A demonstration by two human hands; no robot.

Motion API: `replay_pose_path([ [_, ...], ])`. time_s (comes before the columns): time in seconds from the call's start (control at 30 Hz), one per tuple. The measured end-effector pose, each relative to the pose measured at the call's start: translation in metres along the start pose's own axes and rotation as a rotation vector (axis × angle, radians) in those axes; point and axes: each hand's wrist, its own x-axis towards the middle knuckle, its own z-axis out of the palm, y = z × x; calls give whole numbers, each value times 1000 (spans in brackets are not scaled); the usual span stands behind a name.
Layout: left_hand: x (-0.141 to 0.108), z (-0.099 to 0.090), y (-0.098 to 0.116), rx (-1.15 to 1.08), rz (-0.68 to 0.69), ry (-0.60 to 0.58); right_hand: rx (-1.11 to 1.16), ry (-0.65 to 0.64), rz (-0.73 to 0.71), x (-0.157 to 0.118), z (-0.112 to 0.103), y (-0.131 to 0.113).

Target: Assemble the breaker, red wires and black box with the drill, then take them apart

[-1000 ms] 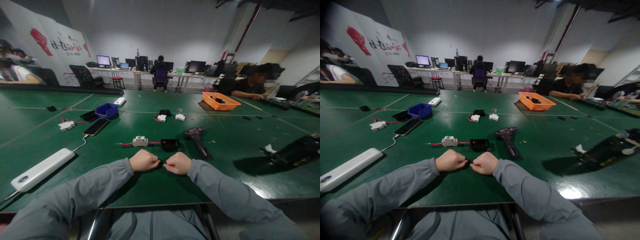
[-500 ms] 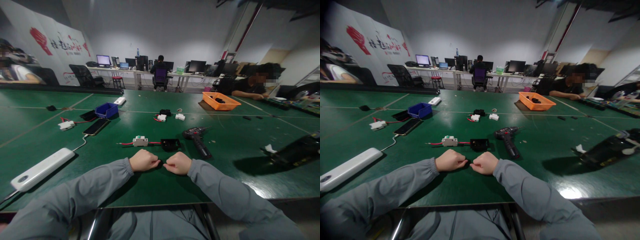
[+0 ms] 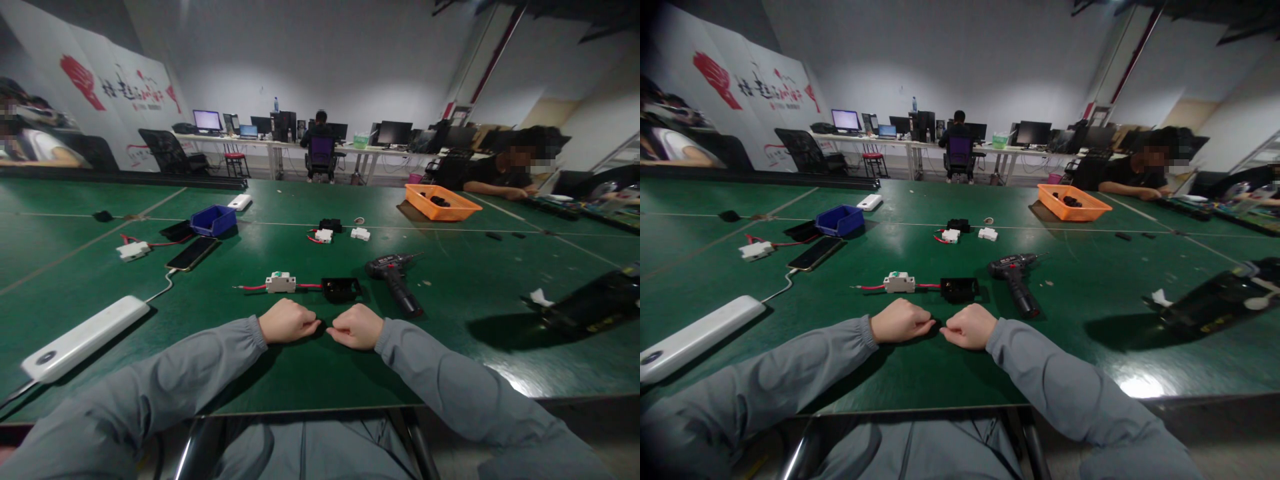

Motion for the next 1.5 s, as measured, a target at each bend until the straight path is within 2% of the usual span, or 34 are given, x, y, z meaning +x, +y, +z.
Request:
replay_pose_path([
  [0.3, 0, 4, -1, 1, 8, 4, -4, -1, 2, 0, 1, 1],
  [0.47, -4, 2, -4, -1, 132, 47, -14, 2, -5, 0, 1, 0],
  [0.63, -3, -17, -1, 97, 343, 84, -53, 4, -19, -2, 2, 3],
  [0.8, 16, -38, -5, 226, 329, 116, -118, -4, 22, 0, 2, 3],
  [0.9, 33, -46, -13, 314, 301, 77, -134, -20, 19, 0, 1, 2],
  [1.03, 54, -57, -18, 376, 335, -62, -127, 16, -64, -4, -2, -1],
  [1.13, 62, -66, -15, 403, 344, -160, -110, 44, -80, -6, -4, -3],
  [1.23, 63, -70, -11, 456, 294, -207, -100, 34, -74, -7, -5, -5],
  [1.33, 60, -65, -11, 521, 211, -228, -99, 20, -65, -7, -6, -5],
  [1.5, 55, -45, -20, 605, 127, -323, -100, 16, -60, -9, -5, -5],
])
